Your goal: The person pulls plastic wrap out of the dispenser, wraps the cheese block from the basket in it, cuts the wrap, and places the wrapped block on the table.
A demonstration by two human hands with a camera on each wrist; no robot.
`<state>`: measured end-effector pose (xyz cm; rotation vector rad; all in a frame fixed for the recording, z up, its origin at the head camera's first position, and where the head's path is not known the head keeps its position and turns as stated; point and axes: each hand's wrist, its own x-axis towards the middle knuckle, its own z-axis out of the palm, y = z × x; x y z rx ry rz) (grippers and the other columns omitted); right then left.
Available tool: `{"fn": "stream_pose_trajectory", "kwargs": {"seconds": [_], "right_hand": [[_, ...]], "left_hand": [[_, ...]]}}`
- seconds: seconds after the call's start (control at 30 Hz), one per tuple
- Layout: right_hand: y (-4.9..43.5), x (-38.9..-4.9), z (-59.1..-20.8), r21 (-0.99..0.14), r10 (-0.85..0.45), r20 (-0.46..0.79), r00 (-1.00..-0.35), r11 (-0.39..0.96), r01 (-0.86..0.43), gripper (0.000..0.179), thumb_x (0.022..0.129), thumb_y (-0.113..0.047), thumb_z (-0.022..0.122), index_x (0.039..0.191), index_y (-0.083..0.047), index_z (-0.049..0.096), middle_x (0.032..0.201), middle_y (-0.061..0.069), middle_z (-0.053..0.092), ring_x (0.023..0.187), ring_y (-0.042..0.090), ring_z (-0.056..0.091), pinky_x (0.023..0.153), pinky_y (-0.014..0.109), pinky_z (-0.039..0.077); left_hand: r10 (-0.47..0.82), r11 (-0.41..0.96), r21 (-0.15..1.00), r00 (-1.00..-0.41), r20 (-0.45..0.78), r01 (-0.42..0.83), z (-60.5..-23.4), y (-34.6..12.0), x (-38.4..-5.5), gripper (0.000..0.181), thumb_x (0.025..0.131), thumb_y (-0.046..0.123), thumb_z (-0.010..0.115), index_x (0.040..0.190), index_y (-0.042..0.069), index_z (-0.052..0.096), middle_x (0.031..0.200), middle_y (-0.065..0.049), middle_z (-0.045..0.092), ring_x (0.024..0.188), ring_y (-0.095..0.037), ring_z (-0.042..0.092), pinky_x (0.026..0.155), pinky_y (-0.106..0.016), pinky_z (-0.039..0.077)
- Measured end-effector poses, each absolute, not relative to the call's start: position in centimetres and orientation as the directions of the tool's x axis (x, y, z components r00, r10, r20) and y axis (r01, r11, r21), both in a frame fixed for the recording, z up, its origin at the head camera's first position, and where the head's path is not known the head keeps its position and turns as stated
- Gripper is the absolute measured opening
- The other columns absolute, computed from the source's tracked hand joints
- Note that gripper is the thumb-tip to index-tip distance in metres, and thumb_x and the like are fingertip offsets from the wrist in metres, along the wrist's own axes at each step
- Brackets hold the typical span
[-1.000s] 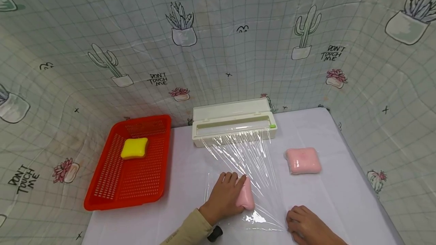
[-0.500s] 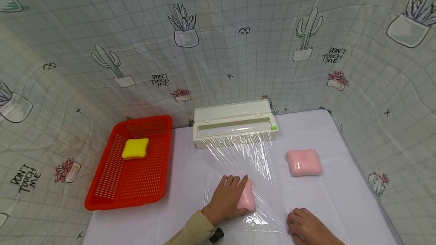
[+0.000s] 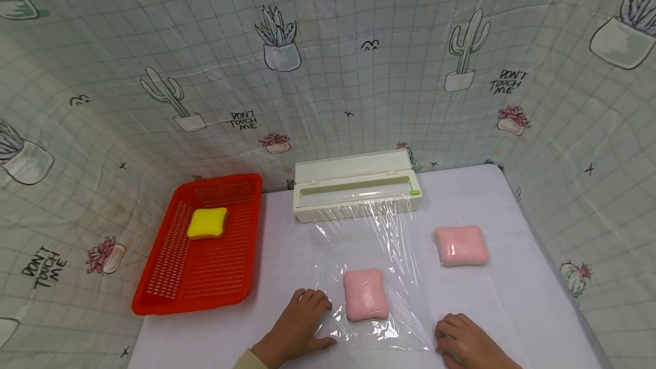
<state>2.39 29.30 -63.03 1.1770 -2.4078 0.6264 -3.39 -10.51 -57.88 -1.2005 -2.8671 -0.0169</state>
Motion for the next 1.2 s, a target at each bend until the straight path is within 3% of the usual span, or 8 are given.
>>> {"fn": "stream_pose_trajectory", "kwargs": {"seconds": [0.23, 0.57, 0.6, 0.7, 0.8, 0.93, 1.03, 1.2], "right_hand": [[29.1, 2.3, -63.0, -0.234, -0.634, 0.51, -0.582, 0.549, -0.803, 0.035, 0.047, -0.005, 0.087, 0.071, -0.026, 0.072, 0.092, -0.018, 0.062, 0.087, 0.004, 0.055, 0.081, 0.022, 0.043], [29.0, 2.2, -62.8, -0.247, -0.622, 0.513, -0.592, 0.553, -0.796, 0.033, 0.049, -0.006, 0.089, 0.073, -0.025, 0.074, 0.092, -0.018, 0.062, 0.087, 0.004, 0.055, 0.081, 0.022, 0.043], [29.0, 2.2, -62.7, -0.259, -0.617, 0.517, -0.593, 0.548, -0.795, 0.031, 0.052, -0.008, 0.09, 0.074, -0.025, 0.075, 0.092, -0.018, 0.063, 0.087, 0.004, 0.054, 0.081, 0.022, 0.043], [29.0, 2.0, -62.6, -0.273, -0.592, 0.549, -0.591, 0.541, -0.795, 0.017, 0.089, -0.022, 0.083, 0.075, -0.027, 0.074, 0.093, -0.019, 0.062, 0.087, 0.003, 0.053, 0.08, 0.021, 0.043], [29.0, 1.7, -62.3, -0.28, -0.559, 0.575, -0.597, 0.551, -0.786, 0.041, 0.111, -0.043, 0.052, 0.079, -0.027, 0.072, 0.093, -0.02, 0.061, 0.086, 0.003, 0.052, 0.078, 0.02, 0.043], [29.0, 1.3, -61.7, -0.308, -0.524, 0.557, -0.644, 0.589, -0.747, 0.043, 0.111, -0.05, 0.043, 0.086, -0.029, 0.071, 0.094, -0.023, 0.059, 0.086, 0.001, 0.052, 0.078, 0.018, 0.042], [28.9, 1.0, -61.0, -0.356, -0.492, 0.51, -0.705, 0.626, -0.694, 0.022, 0.107, -0.043, 0.06, 0.091, -0.032, 0.069, 0.095, -0.026, 0.059, 0.088, 0.0, 0.053, 0.081, 0.017, 0.041], [28.7, 0.2, -60.2, -0.384, -0.409, 0.49, -0.77, 0.692, -0.611, 0.027, 0.11, -0.048, 0.049, 0.095, -0.03, 0.064, 0.097, -0.027, 0.057, 0.089, 0.0, 0.054, 0.084, 0.017, 0.04]], "left_hand": [[0.717, 0.692, 0.07, -0.673, -0.182, 0.718, -58.4, -13.0, -2.3, 0.05, 0.085, 0.061, 0.081, 0.123, 0.03, 0.069, 0.12, 0.01, 0.065, 0.112, -0.01, 0.056, 0.105, -0.033, 0.048], [0.787, 0.616, 0.021, -0.616, 0.019, 0.788, -58.9, -13.6, -2.1, 0.012, 0.094, 0.031, 0.082, 0.103, 0.027, 0.074, 0.101, 0.012, 0.064, 0.097, -0.007, 0.055, 0.095, -0.027, 0.048], [0.793, 0.608, 0.015, -0.609, 0.035, 0.793, -59.0, -13.6, -2.1, 0.011, 0.094, 0.029, 0.082, 0.101, 0.026, 0.074, 0.099, 0.012, 0.064, 0.096, -0.007, 0.055, 0.094, -0.026, 0.048], [0.793, 0.605, 0.025, -0.606, 0.063, 0.795, -59.0, -13.6, -2.1, 0.011, 0.093, 0.026, 0.082, 0.101, 0.025, 0.075, 0.097, 0.011, 0.066, 0.093, -0.007, 0.056, 0.093, -0.026, 0.049], [0.759, 0.639, 0.095, -0.646, 0.082, 0.763, -59.0, -13.7, -2.1, 0.01, 0.094, 0.021, 0.08, 0.101, 0.023, 0.073, 0.096, 0.011, 0.067, 0.092, -0.008, 0.057, 0.094, -0.028, 0.049], [0.71, 0.672, 0.185, -0.695, 0.115, 0.717, -58.7, -13.9, -2.4, 0.012, 0.095, 0.016, 0.079, 0.1, 0.02, 0.069, 0.094, 0.01, 0.065, 0.09, -0.008, 0.056, 0.095, -0.029, 0.048], [0.689, 0.682, 0.212, -0.712, 0.132, 0.7, -58.1, -13.9, -2.9, 0.013, 0.096, 0.014, 0.077, 0.1, 0.02, 0.066, 0.094, 0.01, 0.065, 0.091, -0.008, 0.055, 0.095, -0.029, 0.047], [0.627, 0.706, 0.253, -0.75, 0.21, 0.661, -57.9, -13.9, -3.7, 0.016, 0.095, 0.012, 0.077, 0.098, 0.019, 0.063, 0.09, 0.009, 0.061, 0.088, -0.009, 0.054, 0.093, -0.031, 0.045]]}}
